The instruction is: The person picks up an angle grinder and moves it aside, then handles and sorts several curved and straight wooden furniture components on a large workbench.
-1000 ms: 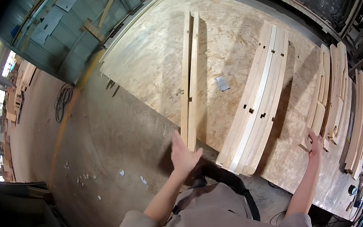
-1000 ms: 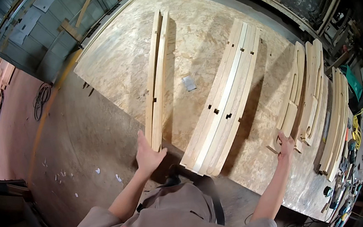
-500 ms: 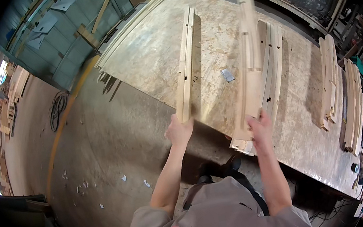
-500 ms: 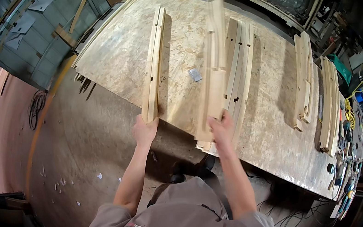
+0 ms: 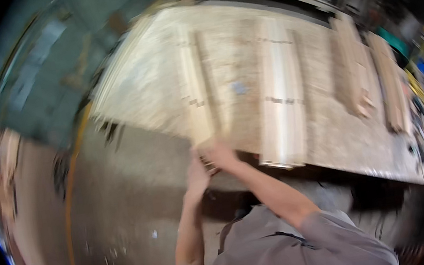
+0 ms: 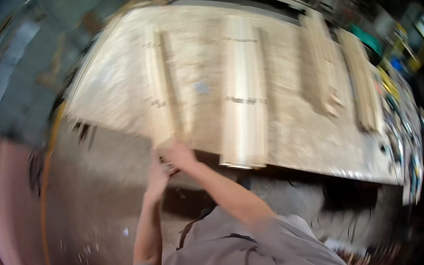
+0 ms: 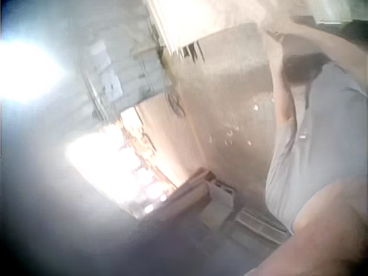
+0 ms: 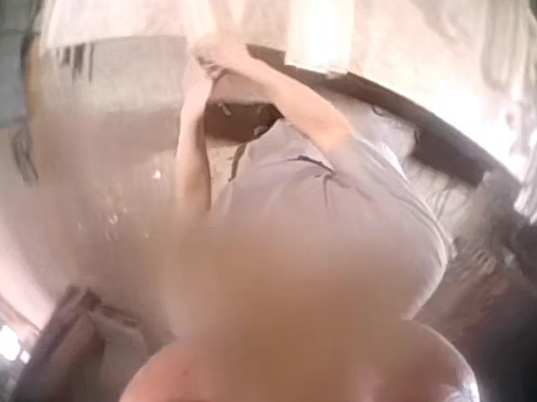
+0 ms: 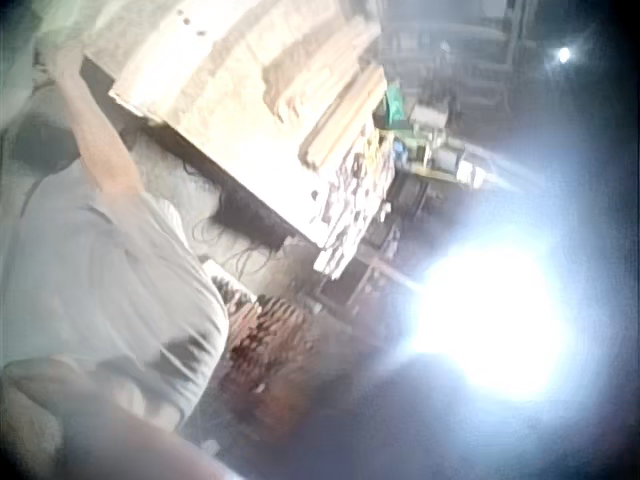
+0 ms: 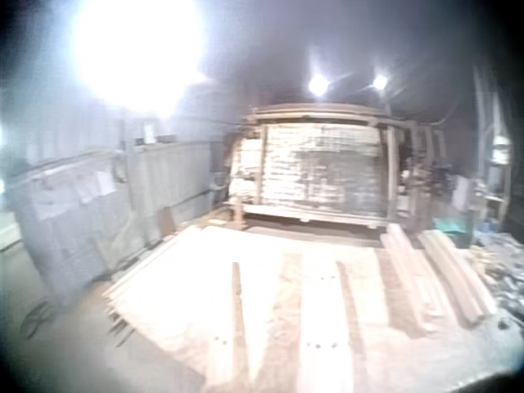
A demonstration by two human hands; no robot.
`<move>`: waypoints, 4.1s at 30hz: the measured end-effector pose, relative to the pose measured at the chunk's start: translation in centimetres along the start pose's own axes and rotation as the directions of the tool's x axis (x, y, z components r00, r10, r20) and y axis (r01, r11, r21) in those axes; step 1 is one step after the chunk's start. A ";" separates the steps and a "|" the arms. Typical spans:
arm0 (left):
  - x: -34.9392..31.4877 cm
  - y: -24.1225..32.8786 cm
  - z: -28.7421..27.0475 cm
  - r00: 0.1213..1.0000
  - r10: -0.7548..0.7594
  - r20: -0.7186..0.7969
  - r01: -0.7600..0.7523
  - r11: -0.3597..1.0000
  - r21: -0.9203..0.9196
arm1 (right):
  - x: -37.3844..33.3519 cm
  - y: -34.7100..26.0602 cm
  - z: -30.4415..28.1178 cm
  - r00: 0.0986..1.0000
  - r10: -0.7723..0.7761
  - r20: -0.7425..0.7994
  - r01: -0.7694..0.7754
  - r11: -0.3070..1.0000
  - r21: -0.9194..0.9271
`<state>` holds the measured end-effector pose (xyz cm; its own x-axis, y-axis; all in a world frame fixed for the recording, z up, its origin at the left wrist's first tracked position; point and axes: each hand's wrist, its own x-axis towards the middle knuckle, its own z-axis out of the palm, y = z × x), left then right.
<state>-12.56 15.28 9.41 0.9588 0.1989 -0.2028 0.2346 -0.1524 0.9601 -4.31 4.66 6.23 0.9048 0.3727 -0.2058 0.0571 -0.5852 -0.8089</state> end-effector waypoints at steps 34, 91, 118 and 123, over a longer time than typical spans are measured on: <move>-29.1 -17.4 13.0 0.568 -0.642 -0.515 0.742 0.670 -0.016 | -6.7 31.2 -62.7 0.642 0.180 -0.745 -0.381 0.918 -0.107; -3.7 6.8 24.5 0.877 0.297 0.377 -0.456 0.271 0.847 | -6.8 27.0 -47.1 0.527 0.118 -0.842 -0.608 0.745 -0.277; -2.3 3.5 24.0 0.829 0.420 0.369 -0.454 0.121 0.882 | -5.0 31.5 -51.5 0.609 0.450 -0.653 -0.751 0.591 -0.293; -2.6 6.6 25.5 0.848 0.401 0.346 -0.476 0.292 0.830 | -6.8 37.6 -54.8 0.748 0.414 -0.519 -0.248 0.899 0.360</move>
<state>-9.41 -10.92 11.30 0.9629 -0.2270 0.1461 -0.2551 -0.9423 0.2168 14.80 -59.35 7.43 0.9192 -0.3371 -0.2033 -0.3252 -0.3593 -0.8747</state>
